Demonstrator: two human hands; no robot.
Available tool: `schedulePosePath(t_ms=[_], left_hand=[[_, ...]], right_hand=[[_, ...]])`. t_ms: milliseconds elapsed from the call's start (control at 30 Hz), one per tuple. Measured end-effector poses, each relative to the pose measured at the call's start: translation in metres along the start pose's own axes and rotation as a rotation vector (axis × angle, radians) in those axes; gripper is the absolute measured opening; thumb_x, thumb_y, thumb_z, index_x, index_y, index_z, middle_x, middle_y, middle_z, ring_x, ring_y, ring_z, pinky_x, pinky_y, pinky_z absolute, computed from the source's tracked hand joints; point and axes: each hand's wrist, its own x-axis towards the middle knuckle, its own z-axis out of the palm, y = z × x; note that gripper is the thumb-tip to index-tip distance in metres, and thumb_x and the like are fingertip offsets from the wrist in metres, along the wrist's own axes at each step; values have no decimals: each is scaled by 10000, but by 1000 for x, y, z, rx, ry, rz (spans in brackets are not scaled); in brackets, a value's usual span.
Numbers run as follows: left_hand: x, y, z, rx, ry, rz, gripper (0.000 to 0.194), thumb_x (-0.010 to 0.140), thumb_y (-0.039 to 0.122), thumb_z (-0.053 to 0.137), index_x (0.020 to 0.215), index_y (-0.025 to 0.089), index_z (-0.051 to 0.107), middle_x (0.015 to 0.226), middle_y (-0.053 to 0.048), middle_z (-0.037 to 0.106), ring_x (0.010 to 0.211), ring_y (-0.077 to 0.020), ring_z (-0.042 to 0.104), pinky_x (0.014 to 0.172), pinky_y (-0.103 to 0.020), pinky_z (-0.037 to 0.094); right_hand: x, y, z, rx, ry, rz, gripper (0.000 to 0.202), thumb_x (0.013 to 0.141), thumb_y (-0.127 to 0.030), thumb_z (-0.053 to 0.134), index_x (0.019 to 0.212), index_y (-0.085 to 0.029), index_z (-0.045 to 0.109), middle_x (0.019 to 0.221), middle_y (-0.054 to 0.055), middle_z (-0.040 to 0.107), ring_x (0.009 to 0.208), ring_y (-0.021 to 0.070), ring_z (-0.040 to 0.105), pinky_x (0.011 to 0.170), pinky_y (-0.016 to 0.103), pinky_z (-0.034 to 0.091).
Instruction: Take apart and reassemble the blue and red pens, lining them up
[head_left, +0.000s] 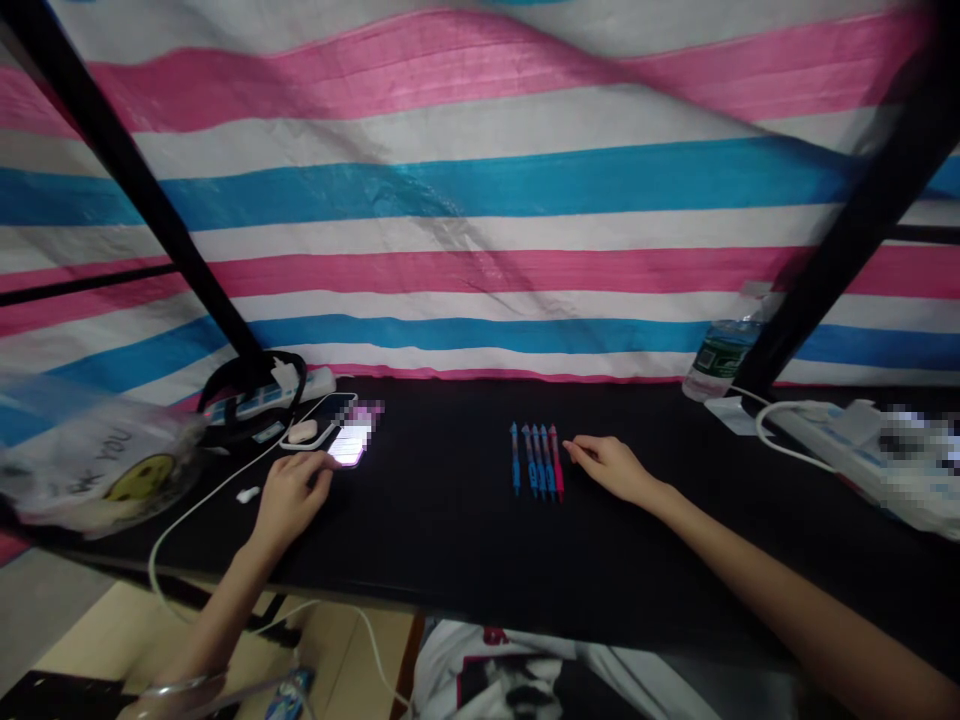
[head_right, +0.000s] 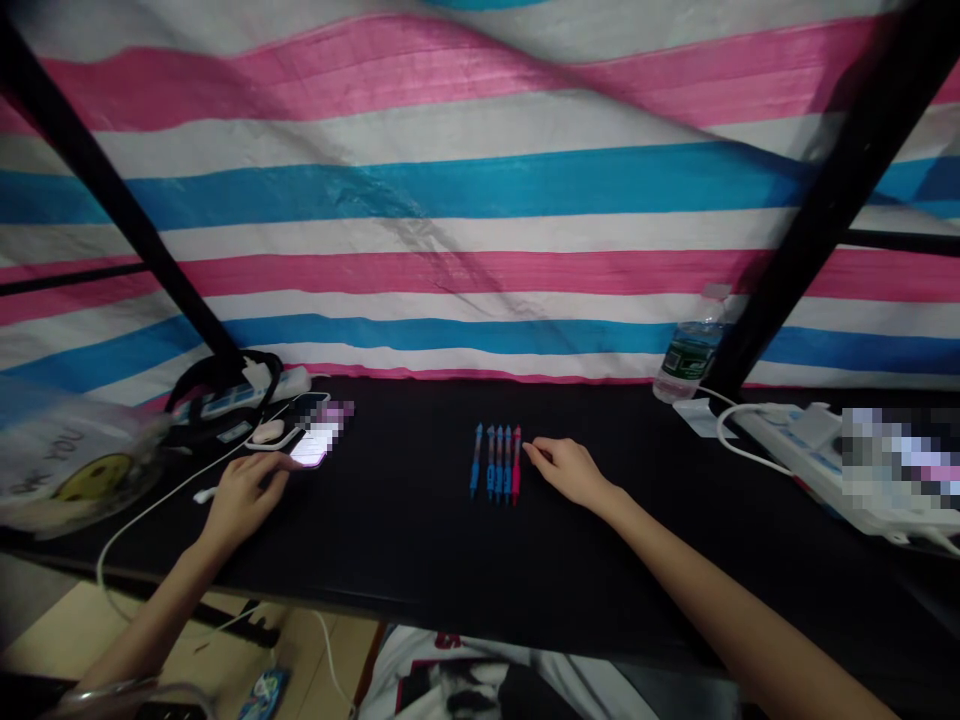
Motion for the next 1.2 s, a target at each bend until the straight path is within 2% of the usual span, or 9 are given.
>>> schedulePosePath(t_ms=[167,267,333,467,600,700,833,1000,1200], left_hand=[[4,-1,4,7,-28,-11,280,850,295,311,925,181,556,989,-76,633,948,-219,563,886,-360,354],[11,2,9,35,-56,-36,370,879,343,277,1090,143,505,1115,-123,595,1027,-258,543,881,-379,362],[18,9,12,51,-12,-32,453,885,380,277,1234,122,407,1235,-149,525,1135,-282,480,916,-398,343],[39,45,17,18,10,136,494,896,396,284,1293,109,351,1327,-160,444,1235,-257,391,991,-401,285],[63,102,17,-63,-64,328,415,912,387,276,1233,178,434,1321,-122,462,1224,-228,406,1000,-420,264],[79,143,18,-104,-147,473,360,916,379,282,1088,198,541,1251,-103,527,1191,-218,440,1014,-439,221],[91,185,27,-171,-238,573,337,920,378,294,1070,198,537,1207,-97,554,1195,-218,434,985,-430,248],[90,216,41,-262,-269,623,357,919,404,292,1129,208,505,1253,-98,515,1188,-219,436,982,-406,262],[77,223,55,-361,-315,622,472,909,477,278,1317,254,358,1432,-101,301,1318,-236,253,1024,-433,237]], right_hand=[[0,0,0,-1,-5,4,404,885,-443,332,630,-196,525,486,-33,463,464,111,437,497,234,270],[0,1,0,1,-2,-1,403,884,-439,333,629,-194,527,490,-29,469,465,112,439,494,234,266],[0,1,1,0,4,-6,399,882,-438,334,632,-194,527,492,-29,464,465,112,437,493,235,265],[0,2,2,-3,14,-15,402,883,-443,323,636,-196,522,500,-26,465,470,115,437,495,236,265],[0,2,3,-2,19,-24,415,885,-457,314,630,-197,512,502,-21,469,477,118,442,496,236,267],[0,1,2,-5,25,-27,408,887,-452,316,635,-198,512,514,-21,480,484,117,443,502,234,269],[0,-1,1,-11,30,-27,380,888,-427,335,645,-198,515,519,-26,475,482,112,435,503,231,270],[0,-1,0,-4,32,-20,357,882,-409,354,676,-200,558,523,-26,487,479,109,439,496,231,275],[-1,0,0,14,6,-39,309,841,-409,436,1055,-263,604,613,-30,565,519,112,492,516,223,320]])
